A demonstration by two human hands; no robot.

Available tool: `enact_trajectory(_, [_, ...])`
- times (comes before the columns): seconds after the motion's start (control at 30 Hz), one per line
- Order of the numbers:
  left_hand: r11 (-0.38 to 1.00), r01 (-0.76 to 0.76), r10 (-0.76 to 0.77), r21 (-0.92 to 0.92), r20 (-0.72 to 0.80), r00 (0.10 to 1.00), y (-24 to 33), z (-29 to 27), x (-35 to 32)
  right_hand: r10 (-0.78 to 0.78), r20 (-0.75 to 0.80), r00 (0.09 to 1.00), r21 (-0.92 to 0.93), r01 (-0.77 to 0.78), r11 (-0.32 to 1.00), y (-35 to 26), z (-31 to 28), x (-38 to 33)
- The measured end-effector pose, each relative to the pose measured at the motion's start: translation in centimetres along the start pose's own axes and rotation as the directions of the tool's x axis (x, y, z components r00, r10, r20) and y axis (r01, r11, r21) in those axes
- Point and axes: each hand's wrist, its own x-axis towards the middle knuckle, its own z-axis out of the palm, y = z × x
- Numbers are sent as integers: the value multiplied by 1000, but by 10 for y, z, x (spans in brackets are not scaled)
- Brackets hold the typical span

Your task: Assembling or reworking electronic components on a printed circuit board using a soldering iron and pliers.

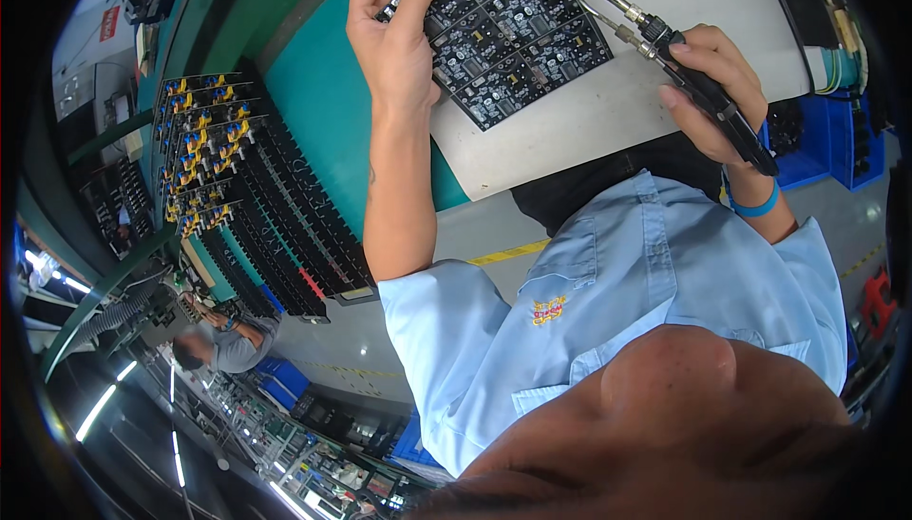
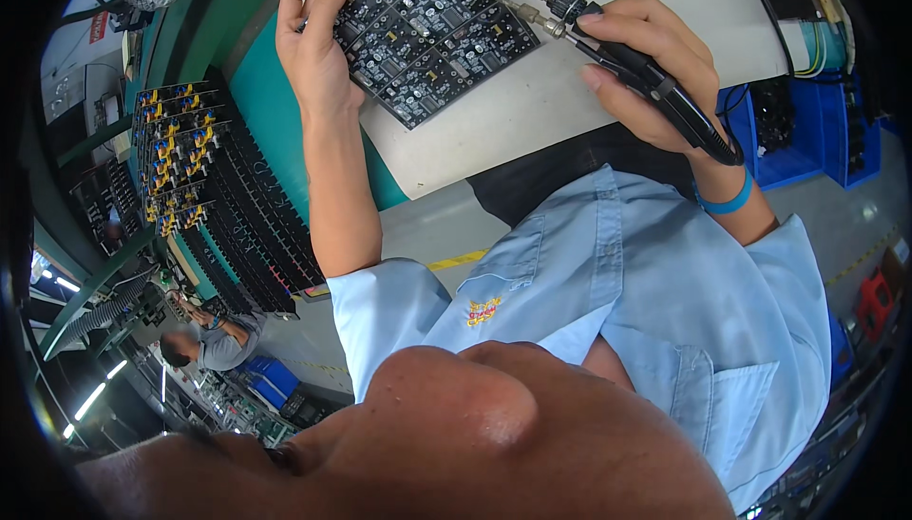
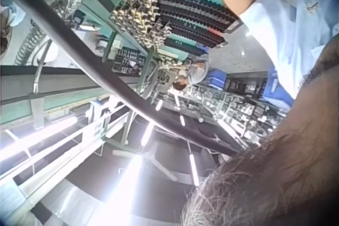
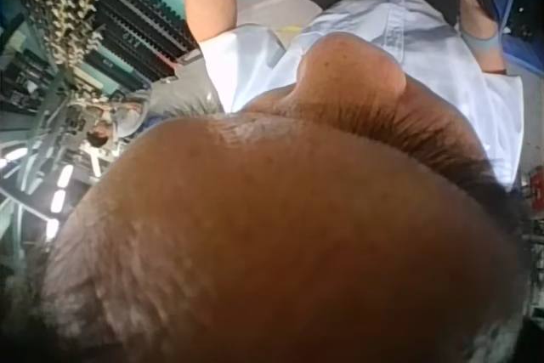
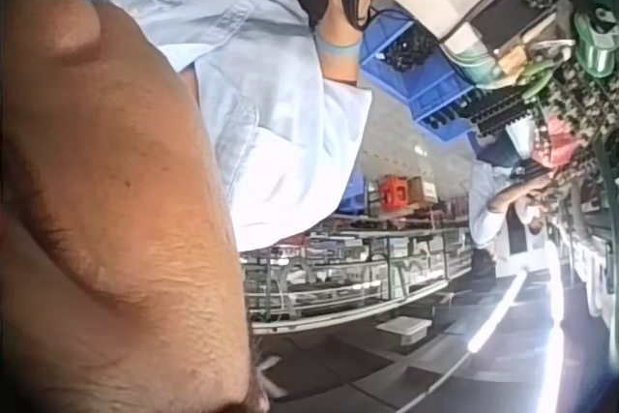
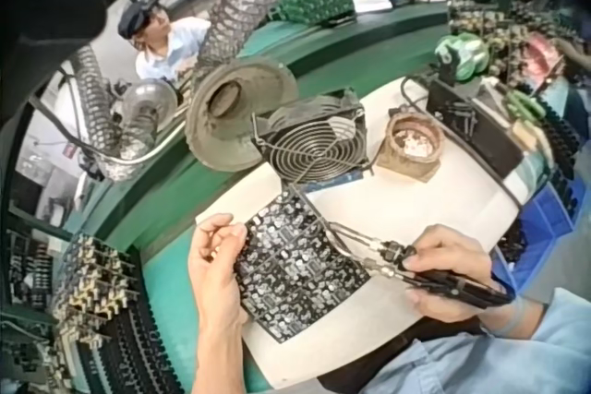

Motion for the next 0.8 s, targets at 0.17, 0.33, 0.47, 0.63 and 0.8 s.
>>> enact_trajectory(0.17, [1000, 19, -19, -18, -3, 1000, 4, 0, -3, -4, -5, 1000, 29, 4, 1000, 2, 0, -3])
enact_trajectory(0.33, [999, 48, -48, -7, -25, 999, 5, 2, -3, -2, 5, 1000, 35, 2, 999, 3, -1, -4])
enact_trajectory(0.47, [999, 46, -46, -11, -22, 999, 5, 1, -2, -4, 12, 1000, 38, 4, 999, 2, -1, -3])
enact_trajectory(0.63, [999, 21, -21, -33, 0, 1000, 4, 0, -2, 0, 28, 1000, 44, -1, 999, -4, 2, 1])
enact_trajectory(0.8, [999, 14, -14, -30, 0, 1000, 5, 1, -3, 5, 75, 997, 50, -9, 999, -15, 4, 4])
